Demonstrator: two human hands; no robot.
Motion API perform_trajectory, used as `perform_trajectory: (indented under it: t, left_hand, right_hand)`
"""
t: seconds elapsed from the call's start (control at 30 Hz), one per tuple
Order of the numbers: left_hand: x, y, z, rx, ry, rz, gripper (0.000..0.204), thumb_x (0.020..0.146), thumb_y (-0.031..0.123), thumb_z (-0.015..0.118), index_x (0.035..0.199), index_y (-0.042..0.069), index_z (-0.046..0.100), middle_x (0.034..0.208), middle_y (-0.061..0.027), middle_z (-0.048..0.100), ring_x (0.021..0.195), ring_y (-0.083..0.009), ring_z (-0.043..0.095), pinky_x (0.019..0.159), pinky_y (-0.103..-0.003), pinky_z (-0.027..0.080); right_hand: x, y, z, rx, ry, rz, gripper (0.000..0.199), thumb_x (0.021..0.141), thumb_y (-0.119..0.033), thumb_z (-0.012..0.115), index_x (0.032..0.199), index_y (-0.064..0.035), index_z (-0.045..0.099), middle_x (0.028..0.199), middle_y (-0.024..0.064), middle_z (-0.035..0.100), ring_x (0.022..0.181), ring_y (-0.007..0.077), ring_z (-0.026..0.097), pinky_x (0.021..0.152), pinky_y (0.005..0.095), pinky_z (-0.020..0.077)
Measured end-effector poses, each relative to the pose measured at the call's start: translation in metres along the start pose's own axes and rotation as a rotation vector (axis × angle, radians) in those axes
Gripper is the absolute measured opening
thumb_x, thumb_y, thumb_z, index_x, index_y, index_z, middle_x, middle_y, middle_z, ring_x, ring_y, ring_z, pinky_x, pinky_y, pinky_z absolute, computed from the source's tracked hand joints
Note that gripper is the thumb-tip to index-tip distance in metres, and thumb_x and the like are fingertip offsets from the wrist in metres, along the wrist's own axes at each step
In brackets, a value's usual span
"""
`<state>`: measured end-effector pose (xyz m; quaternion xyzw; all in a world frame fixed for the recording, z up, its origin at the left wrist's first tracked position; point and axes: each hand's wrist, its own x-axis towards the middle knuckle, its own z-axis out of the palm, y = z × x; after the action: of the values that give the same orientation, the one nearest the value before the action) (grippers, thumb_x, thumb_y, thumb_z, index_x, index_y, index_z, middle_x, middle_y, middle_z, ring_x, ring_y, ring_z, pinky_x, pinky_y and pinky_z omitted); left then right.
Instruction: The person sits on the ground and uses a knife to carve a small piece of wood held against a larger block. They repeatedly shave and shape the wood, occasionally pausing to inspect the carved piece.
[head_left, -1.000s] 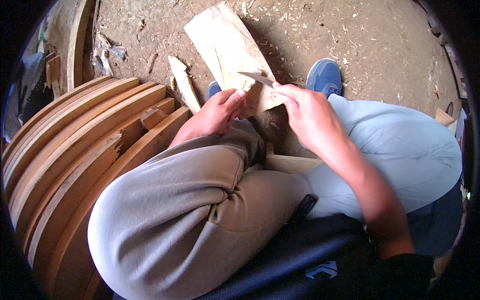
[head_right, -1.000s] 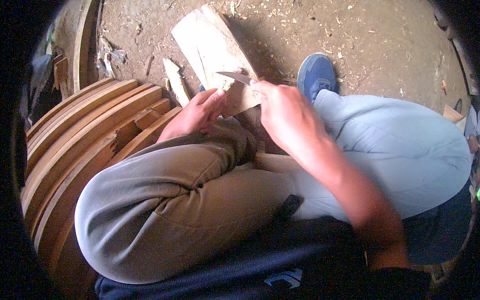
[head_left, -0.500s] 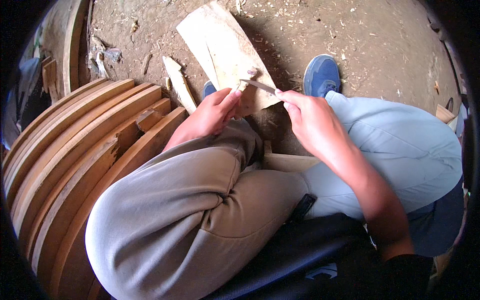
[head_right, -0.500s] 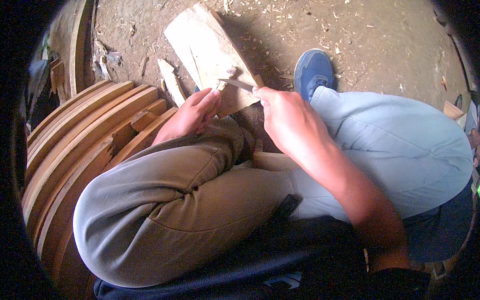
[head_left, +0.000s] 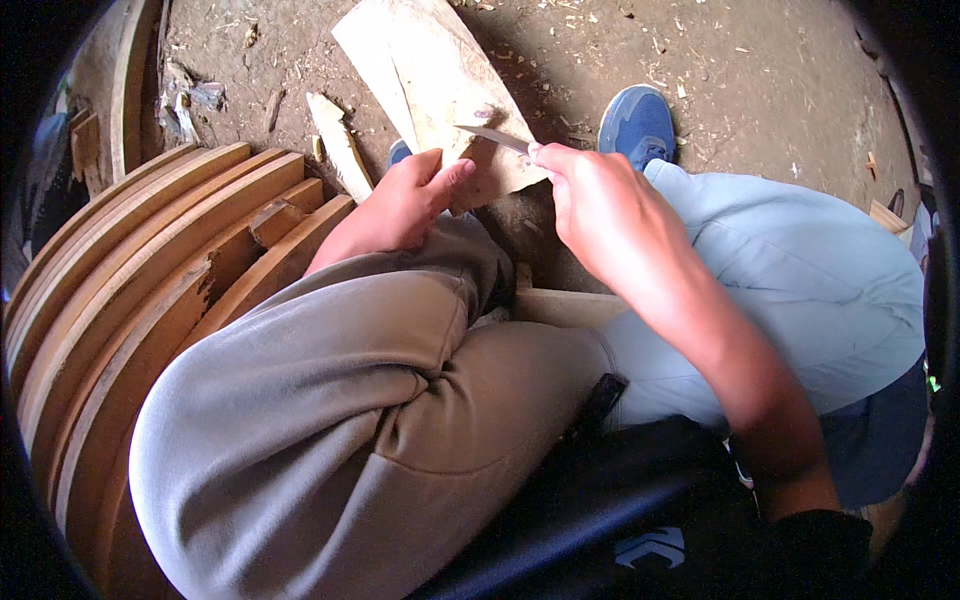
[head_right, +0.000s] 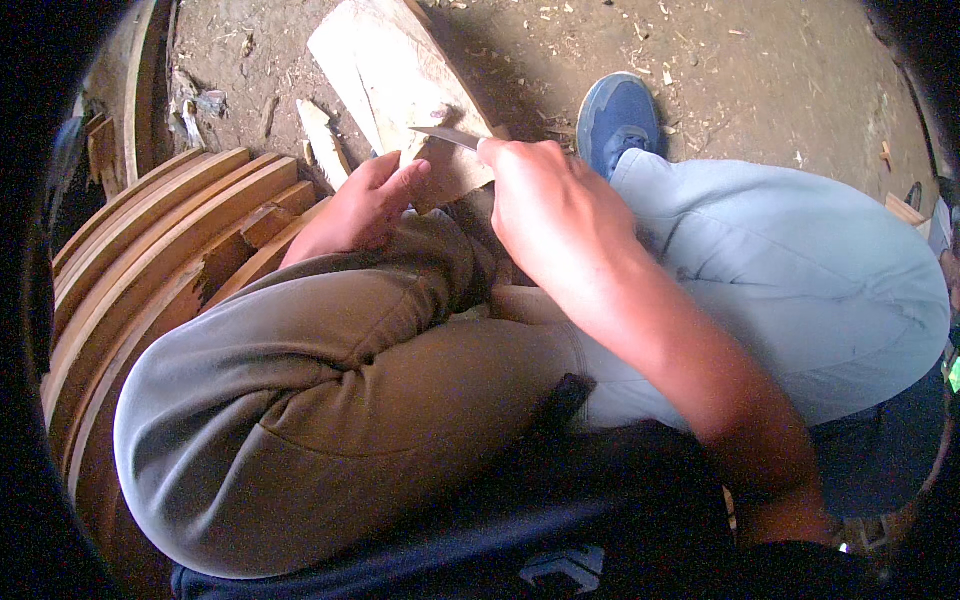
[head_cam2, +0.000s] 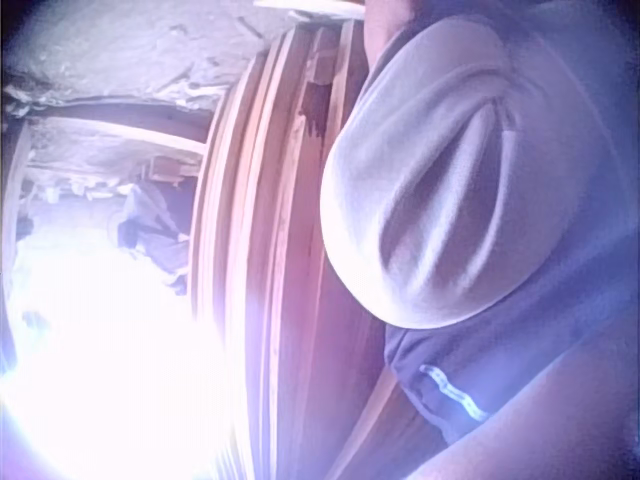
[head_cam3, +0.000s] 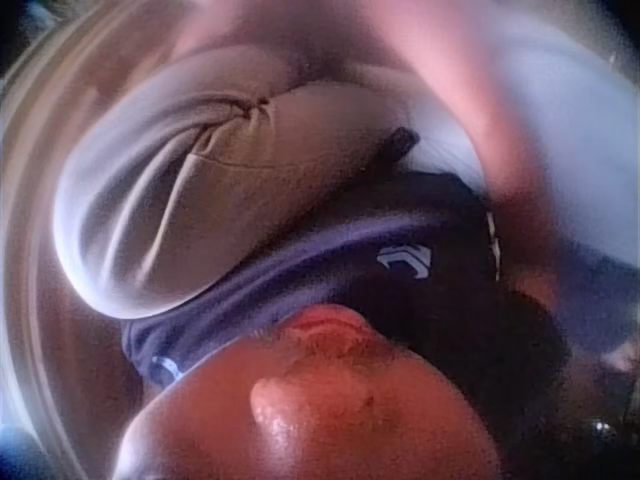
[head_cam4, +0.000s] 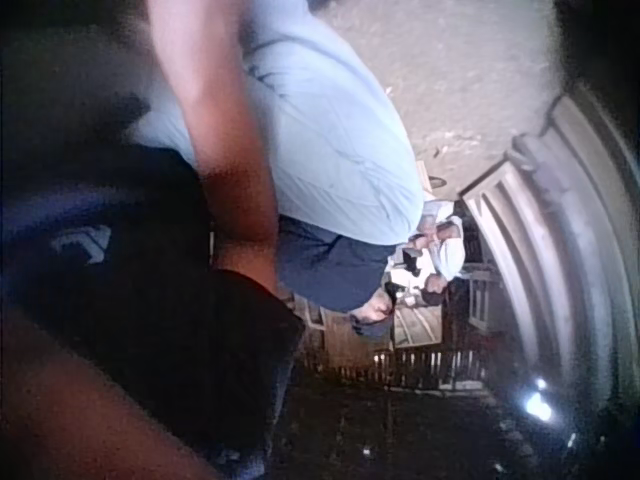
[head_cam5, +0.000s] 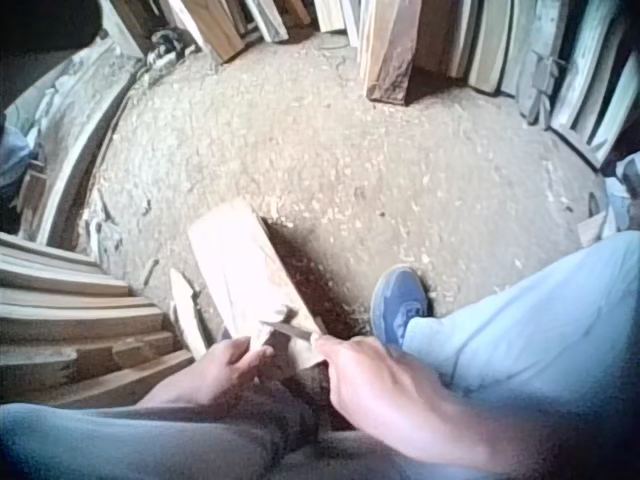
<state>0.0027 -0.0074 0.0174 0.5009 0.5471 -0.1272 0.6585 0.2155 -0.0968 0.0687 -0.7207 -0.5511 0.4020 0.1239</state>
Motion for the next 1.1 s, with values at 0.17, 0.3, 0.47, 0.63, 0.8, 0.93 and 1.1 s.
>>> perform_trajectory:
  t: [0.17, 0.3, 0.47, 0.63, 0.8, 0.93, 1.1]
  left_hand:
    - [0.001, -0.002, -0.001, 0.020, 0.016, 0.048, 0.044, 0.102, 0.046, 0.055, 0.095, 0.003, 0.058, 0.066, -0.0011, 0.051, 0.051, -0.0106, 0.046, 0.044, -0.029, 0.036]
    - [0.009, -0.014, 0.002, -0.011, 0.020, 0.077, 0.040, 0.102, 0.043, 0.057, 0.097, 0.003, 0.059, 0.068, 0.0029, 0.047, 0.058, -0.0079, 0.041, 0.049, -0.028, 0.031]
    - [-0.001, -0.001, 0.003, 0.050, 0.045, 0.075, 0.039, 0.102, 0.043, 0.057, 0.093, 0.005, 0.057, 0.067, 0.0054, 0.043, 0.057, -0.0063, 0.038, 0.049, -0.028, 0.028]
    - [0.001, -0.009, -0.003, -0.026, 0.020, 0.094, 0.049, 0.100, 0.046, 0.059, 0.087, -0.001, 0.058, 0.066, -0.0018, 0.052, 0.052, -0.0103, 0.046, 0.045, -0.031, 0.037]
    - [-0.002, -0.003, -0.003, -0.020, -0.014, 0.048, 0.038, 0.102, 0.041, 0.058, 0.092, 0.004, 0.058, 0.058, 0.0041, 0.045, 0.044, -0.0073, 0.041, 0.040, -0.028, 0.031]
    - [-0.001, -0.008, -0.007, -0.023, -0.026, 0.069, 0.044, 0.100, 0.041, 0.062, 0.084, 0.000, 0.058, 0.057, 0.0004, 0.049, 0.044, -0.0094, 0.047, 0.040, -0.029, 0.035]
    - [0.000, -0.005, -0.008, 0.022, -0.026, 0.069, 0.043, 0.098, 0.043, 0.063, 0.088, 0.000, 0.063, 0.058, 0.0011, 0.052, 0.045, -0.0085, 0.049, 0.041, -0.026, 0.035]
  right_hand:
    - [0.000, -0.018, -0.002, -0.109, -0.005, -0.070, 0.026, 0.097, -0.009, 0.049, 0.116, -0.0007, 0.065, 0.092, 0.0268, 0.068, 0.089, 0.0440, 0.067, 0.078, 0.0512, 0.0550]
    - [-0.009, -0.034, 0.006, -0.315, -0.007, -0.014, 0.015, 0.095, -0.005, 0.050, 0.106, -0.0002, 0.059, 0.091, 0.0249, 0.068, 0.086, 0.0390, 0.072, 0.069, 0.0443, 0.0607]
    - [0.001, -0.005, 0.005, 0.068, -0.118, 0.051, 0.015, 0.096, -0.008, 0.050, 0.107, -0.0004, 0.057, 0.085, 0.0316, 0.065, 0.088, 0.0474, 0.067, 0.075, 0.0541, 0.0547]
    - [0.005, 0.001, -0.037, 0.155, -0.170, 0.082, 0.017, 0.100, -0.014, 0.050, 0.114, -0.0059, 0.054, 0.086, 0.0247, 0.068, 0.086, 0.0460, 0.065, 0.072, 0.0533, 0.0503]
    - [0.016, 0.011, -0.030, -0.145, -0.175, -0.017, 0.018, 0.102, -0.019, 0.046, 0.115, -0.0088, 0.052, 0.085, 0.0246, 0.068, 0.085, 0.0459, 0.065, 0.074, 0.0571, 0.0493]
    - [0.023, 0.000, -0.022, -0.156, -0.214, 0.028, 0.019, 0.103, -0.026, 0.045, 0.109, -0.0099, 0.054, 0.084, 0.0255, 0.067, 0.085, 0.0476, 0.065, 0.072, 0.0589, 0.0485]
    - [0.024, 0.004, -0.017, -0.207, -0.194, 0.009, 0.022, 0.103, -0.028, 0.046, 0.105, -0.0100, 0.059, 0.083, 0.0246, 0.067, 0.083, 0.0469, 0.065, 0.069, 0.0577, 0.0491]
